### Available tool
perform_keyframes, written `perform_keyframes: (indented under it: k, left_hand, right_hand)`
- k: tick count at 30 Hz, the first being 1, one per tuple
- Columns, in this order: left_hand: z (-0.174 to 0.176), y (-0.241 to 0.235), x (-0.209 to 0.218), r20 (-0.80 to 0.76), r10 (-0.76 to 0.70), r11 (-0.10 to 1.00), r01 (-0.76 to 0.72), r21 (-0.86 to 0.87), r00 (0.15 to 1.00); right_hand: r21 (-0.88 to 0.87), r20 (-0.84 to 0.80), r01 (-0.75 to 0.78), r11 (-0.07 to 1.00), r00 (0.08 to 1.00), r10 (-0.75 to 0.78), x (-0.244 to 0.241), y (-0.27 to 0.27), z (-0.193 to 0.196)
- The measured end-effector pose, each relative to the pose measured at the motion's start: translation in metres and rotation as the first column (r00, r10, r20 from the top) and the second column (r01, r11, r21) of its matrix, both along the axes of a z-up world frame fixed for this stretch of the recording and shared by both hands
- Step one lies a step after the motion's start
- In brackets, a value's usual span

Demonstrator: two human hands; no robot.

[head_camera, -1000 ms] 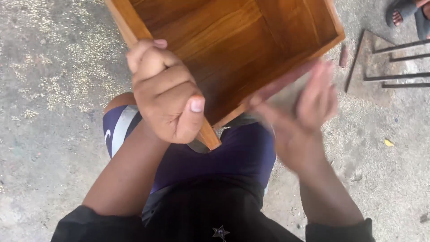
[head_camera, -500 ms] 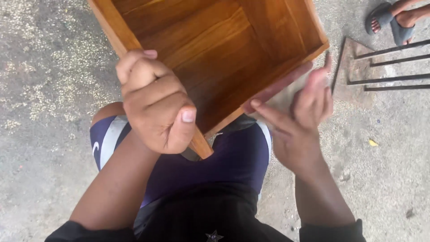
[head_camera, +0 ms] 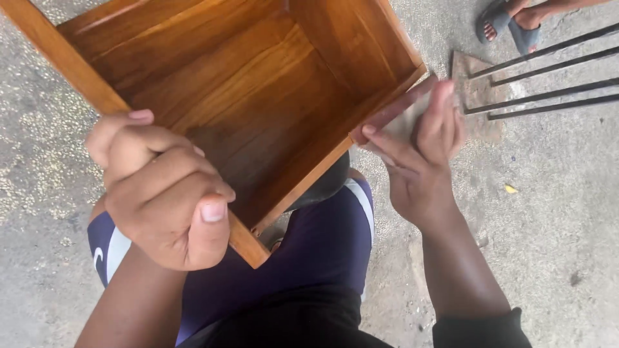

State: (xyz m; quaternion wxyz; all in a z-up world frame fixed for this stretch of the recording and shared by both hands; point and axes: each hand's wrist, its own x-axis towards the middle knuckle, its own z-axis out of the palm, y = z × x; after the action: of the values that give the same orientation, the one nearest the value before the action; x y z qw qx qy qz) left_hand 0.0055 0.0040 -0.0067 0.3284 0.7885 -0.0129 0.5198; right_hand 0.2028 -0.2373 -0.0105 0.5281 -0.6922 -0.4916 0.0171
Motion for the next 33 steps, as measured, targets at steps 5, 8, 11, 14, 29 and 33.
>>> perform_keyframes:
  k: [5, 8, 11, 14, 29, 33]
  left_hand:
    - [0.001, -0.002, -0.005, -0.118, 0.023, 0.999, -0.026, -0.030, 0.993]
    - [0.006, -0.004, -0.008, -0.165, 0.036, 0.999, -0.042, -0.033, 0.986]
    - [-0.008, -0.001, -0.006, -0.111, 0.001, 0.998, -0.007, -0.057, 0.994]
    - [-0.006, -0.003, -0.007, -0.144, 0.020, 0.999, -0.025, -0.032, 0.989]
    - [0.002, -0.004, -0.006, -0.238, 0.052, 0.996, -0.066, -0.052, 0.970]
    - [0.001, -0.008, -0.007, -0.276, 0.070, 0.994, -0.092, -0.067, 0.959]
  right_hand:
    - [-0.229, 0.642, 0.438, 0.869, 0.739, -0.203, 0.022, -0.003, 0.012]
    - [-0.419, 0.585, 0.363, 0.833, 0.809, -0.058, -0.017, -0.017, 0.004]
    - [-0.336, 0.809, 0.659, 0.673, 0.568, -0.153, 0.029, -0.030, -0.011]
    - [-0.406, 0.593, 0.465, 0.787, 0.789, -0.160, 0.008, -0.019, -0.009]
    - [-0.273, 0.633, 0.500, 0.822, 0.736, -0.238, 0.051, -0.029, -0.033]
    - [-0.276, 0.654, 0.404, 0.872, 0.744, -0.137, 0.036, -0.020, -0.016]
